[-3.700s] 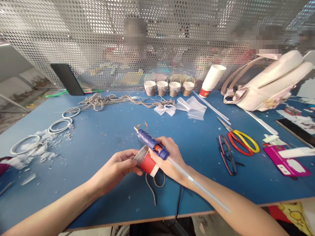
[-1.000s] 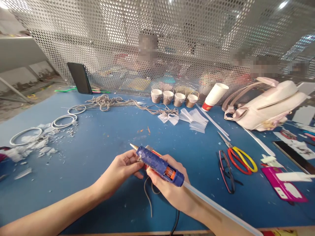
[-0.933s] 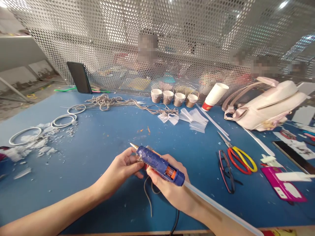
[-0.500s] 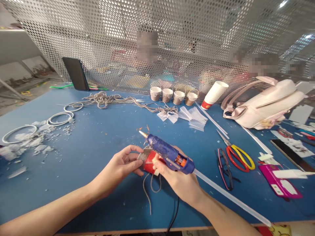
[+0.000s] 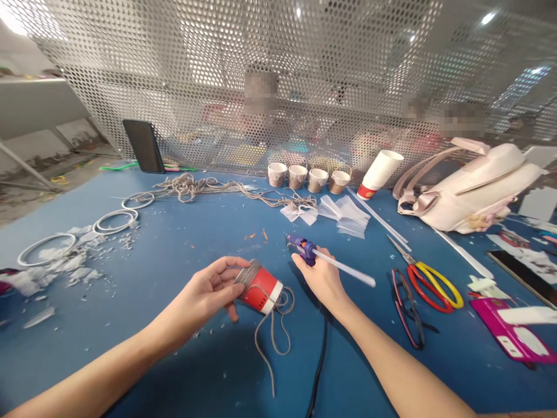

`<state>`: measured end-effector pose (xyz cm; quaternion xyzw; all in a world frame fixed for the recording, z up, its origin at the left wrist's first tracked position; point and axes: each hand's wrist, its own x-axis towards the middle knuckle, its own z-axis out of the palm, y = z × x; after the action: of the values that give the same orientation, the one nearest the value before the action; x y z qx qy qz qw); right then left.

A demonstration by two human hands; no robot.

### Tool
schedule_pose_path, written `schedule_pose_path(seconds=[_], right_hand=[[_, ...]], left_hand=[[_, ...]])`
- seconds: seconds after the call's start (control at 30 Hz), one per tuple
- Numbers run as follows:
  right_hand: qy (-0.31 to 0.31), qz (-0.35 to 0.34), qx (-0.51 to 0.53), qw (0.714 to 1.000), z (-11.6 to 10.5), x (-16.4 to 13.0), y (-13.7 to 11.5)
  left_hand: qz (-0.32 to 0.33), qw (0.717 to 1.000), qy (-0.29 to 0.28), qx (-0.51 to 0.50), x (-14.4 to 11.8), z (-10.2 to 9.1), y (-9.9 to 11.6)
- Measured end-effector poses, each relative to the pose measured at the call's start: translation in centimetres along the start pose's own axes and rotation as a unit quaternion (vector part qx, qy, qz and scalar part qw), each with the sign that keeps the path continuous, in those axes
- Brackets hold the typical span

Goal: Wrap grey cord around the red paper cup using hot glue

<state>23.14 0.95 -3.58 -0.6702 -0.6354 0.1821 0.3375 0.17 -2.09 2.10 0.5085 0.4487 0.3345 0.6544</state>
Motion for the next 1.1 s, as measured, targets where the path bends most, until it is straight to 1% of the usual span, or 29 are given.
schedule_pose_path(seconds=[0.1,0.17,0.23,0.27,0.33,0.4,0.47,0.53,0.63,0.73,0.8,0.87,0.93,1.0,1.07,1.1], right_hand=[[-0.012,-0.018,-0.015,1.0,0.0,-0.1,0.6],[-0.02,-0.031,-0.044,0.998,-1.0,-0.9,0.8],[-0.014,-0.052,-0.095,0.994,-2.4,-2.3,0.7],[0.009,-0.066,-0.122,0.99,-3.1,-3.3,0.4],[0.019,-0.122,-0.153,0.981,-4.2,-5.2,-0.5],[0.042,-0.192,-0.154,0.968,-4.7,-6.9,-2.0],[0.04,-0.248,-0.131,0.959,-4.5,-7.7,-3.7],[0.019,-0.281,-0.113,0.953,-3.7,-7.7,-5.1],[-0.004,-0.297,-0.107,0.949,-2.3,-6.8,-6.3],[-0.027,-0.304,-0.104,0.947,-1.5,-5.9,-6.5],[-0.042,-0.299,-0.088,0.949,-1.3,-5.6,-6.6],[-0.056,-0.268,-0.041,0.961,-1.3,-5.5,-6.7],[-0.091,-0.202,0.024,0.975,-1.5,-5.5,-7.0],[-0.15,-0.121,0.075,0.978,-1.7,-5.4,-7.4],[-0.197,-0.063,0.086,0.975,-1.9,-5.2,-7.7],[-0.204,-0.053,0.076,0.974,-2.0,-5.1,-7.8]], left_hand=[[-0.002,1.0,-0.006,-0.006,0.0,-0.2,0.0],[-0.006,1.0,-0.01,-0.013,0.0,-0.3,0.1],[-0.013,1.0,-0.015,-0.015,0.1,-0.4,0.1],[-0.016,1.0,-0.018,-0.016,0.1,-0.4,0.1],[-0.022,0.999,-0.024,-0.017,0.0,-0.5,0.2],[-0.025,0.999,-0.023,-0.017,0.0,-0.3,0.1],[-0.025,0.999,-0.02,-0.014,-0.2,-0.1,0.0],[-0.024,0.999,-0.02,-0.01,-0.3,0.2,-0.1],[-0.022,0.999,-0.025,-0.001,-0.5,0.3,-0.1],[-0.015,0.999,-0.025,0.019,-0.4,0.0,-0.2],[-0.013,0.999,-0.023,0.027,-0.3,-0.2,-0.3],[-0.012,0.999,-0.021,0.027,-0.2,-0.3,-0.4],[-0.011,0.999,-0.023,0.025,-0.1,-0.3,-0.4],[-0.012,1.0,-0.017,0.019,-0.1,-0.2,-0.3],[-0.018,1.0,-0.007,0.015,-0.1,-0.1,-0.2],[-0.021,1.0,-0.002,0.015,-0.1,0.0,-0.1]])
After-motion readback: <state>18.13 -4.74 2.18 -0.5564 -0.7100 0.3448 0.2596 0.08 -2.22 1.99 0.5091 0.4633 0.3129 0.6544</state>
